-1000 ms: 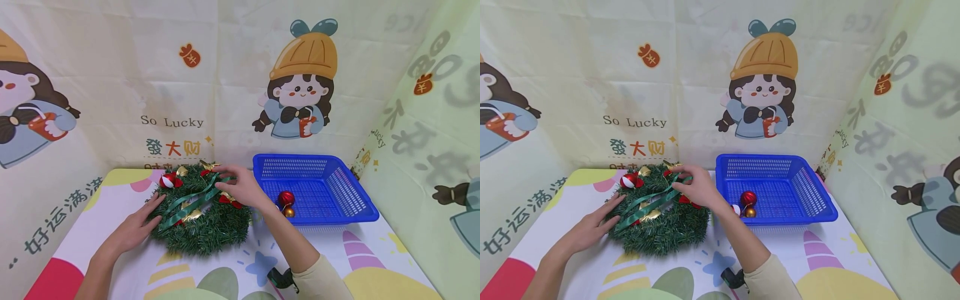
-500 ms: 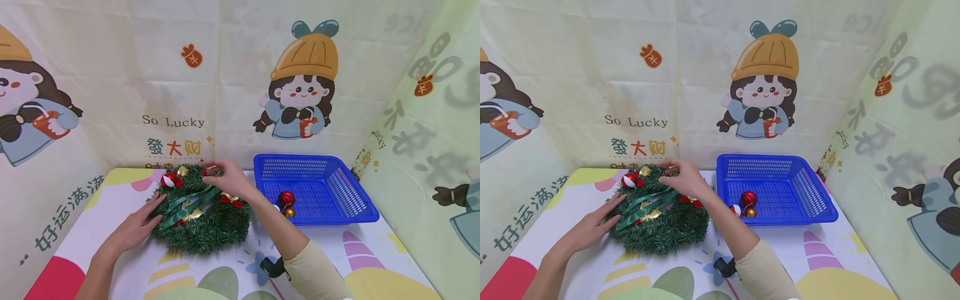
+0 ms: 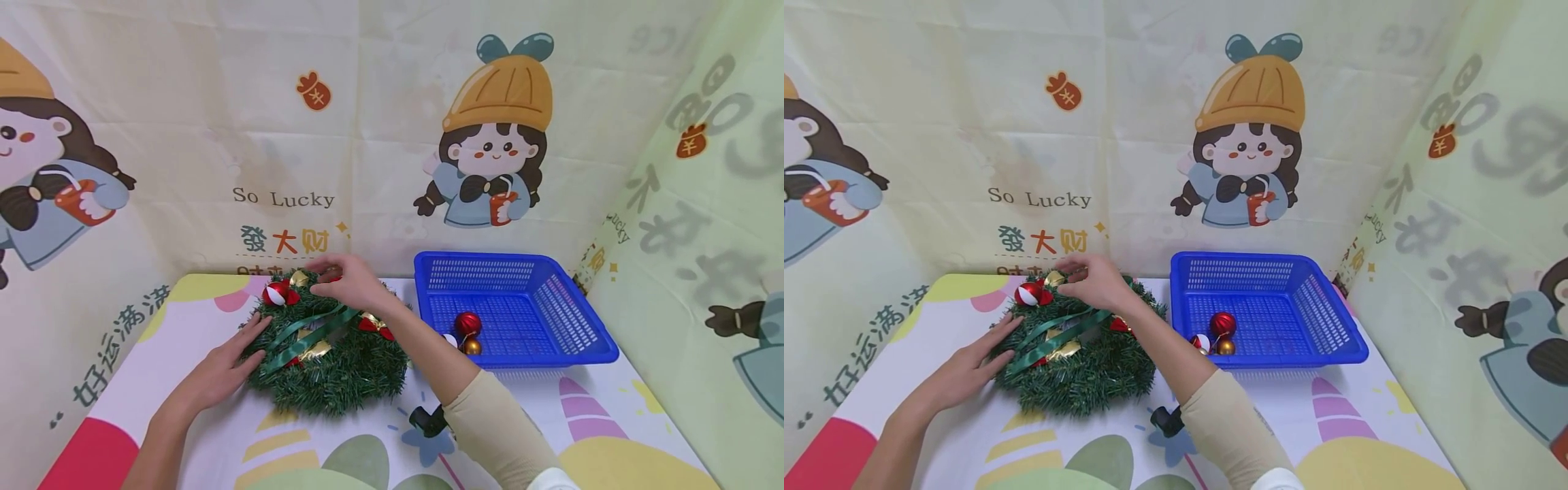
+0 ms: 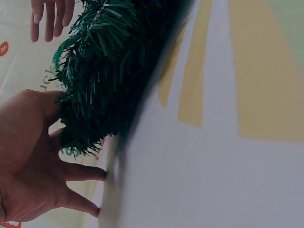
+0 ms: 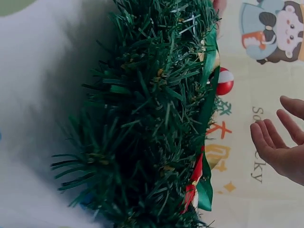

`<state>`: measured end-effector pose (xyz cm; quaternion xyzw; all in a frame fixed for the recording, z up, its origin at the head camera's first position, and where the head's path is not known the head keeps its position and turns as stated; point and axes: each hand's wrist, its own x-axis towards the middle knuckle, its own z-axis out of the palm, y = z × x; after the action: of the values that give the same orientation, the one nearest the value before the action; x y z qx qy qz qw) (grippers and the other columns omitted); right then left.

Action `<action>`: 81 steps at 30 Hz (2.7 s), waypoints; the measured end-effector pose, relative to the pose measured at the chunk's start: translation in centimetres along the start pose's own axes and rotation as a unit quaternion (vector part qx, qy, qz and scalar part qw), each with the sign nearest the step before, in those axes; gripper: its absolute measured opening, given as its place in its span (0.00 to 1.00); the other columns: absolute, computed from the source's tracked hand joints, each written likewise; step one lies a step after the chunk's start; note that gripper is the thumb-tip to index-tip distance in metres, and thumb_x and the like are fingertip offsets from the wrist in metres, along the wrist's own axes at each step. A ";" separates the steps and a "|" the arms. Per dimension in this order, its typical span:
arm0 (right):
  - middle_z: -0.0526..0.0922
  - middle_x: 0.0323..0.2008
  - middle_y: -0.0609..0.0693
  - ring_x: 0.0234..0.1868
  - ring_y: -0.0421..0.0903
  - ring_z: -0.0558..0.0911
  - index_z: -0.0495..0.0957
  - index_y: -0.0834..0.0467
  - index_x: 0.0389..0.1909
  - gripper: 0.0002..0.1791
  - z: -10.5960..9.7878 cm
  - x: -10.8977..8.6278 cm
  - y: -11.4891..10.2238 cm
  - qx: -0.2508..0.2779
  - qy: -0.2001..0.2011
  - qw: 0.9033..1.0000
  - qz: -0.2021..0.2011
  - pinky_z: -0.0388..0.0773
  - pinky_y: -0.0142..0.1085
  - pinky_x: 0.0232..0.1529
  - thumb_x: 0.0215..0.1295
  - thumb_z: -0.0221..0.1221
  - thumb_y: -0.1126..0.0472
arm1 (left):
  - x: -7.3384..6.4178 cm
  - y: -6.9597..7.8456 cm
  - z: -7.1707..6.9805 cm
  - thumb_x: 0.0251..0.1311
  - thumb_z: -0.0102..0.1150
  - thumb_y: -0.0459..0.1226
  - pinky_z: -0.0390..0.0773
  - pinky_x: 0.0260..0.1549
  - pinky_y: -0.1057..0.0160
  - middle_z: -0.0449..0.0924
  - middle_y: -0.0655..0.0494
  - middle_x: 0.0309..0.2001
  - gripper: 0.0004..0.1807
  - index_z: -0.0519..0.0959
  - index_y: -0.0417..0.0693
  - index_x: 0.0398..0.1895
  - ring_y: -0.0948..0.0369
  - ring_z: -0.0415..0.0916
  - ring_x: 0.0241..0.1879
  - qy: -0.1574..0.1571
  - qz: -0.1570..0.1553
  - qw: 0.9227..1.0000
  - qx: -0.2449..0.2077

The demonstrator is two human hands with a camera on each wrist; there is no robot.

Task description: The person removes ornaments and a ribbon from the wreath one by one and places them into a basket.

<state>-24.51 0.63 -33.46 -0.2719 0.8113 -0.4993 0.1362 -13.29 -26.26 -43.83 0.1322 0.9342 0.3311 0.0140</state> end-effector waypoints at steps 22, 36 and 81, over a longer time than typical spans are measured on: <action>0.83 0.62 0.56 0.57 0.48 0.85 0.84 0.54 0.61 0.20 3.5 4.2 0.4 -0.061 -0.036 0.997 0.028 0.83 0.32 0.44 0.69 0.68 0.64 | 0.1 -0.1 0.2 0.80 0.51 0.47 0.60 0.68 0.25 0.48 0.41 0.84 0.34 0.56 0.56 0.84 0.29 0.52 0.77 0.002 -0.001 1.000 0.002; 0.84 0.60 0.56 0.58 0.52 0.84 0.84 0.57 0.60 0.21 5.2 5.7 1.6 -0.030 -0.014 0.999 0.035 0.84 0.32 0.44 0.66 0.70 0.66 | 0.1 0.0 0.2 0.79 0.52 0.46 0.60 0.68 0.25 0.47 0.39 0.84 0.35 0.56 0.56 0.84 0.29 0.52 0.77 -0.001 -0.002 1.000 -0.003; 0.87 0.47 0.48 0.43 0.42 0.83 0.87 0.51 0.51 0.15 6.6 6.4 1.8 -0.031 0.031 0.998 0.046 0.82 0.31 0.34 0.64 0.73 0.62 | 0.1 0.1 -0.1 0.79 0.52 0.46 0.60 0.68 0.25 0.48 0.41 0.84 0.34 0.57 0.56 0.84 0.30 0.52 0.78 0.003 -0.005 1.000 -0.001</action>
<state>-27.02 -7.26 -37.80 -0.2230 0.8419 -0.4753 0.1249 -13.37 -26.24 -43.67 0.1267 0.9344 0.3326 0.0127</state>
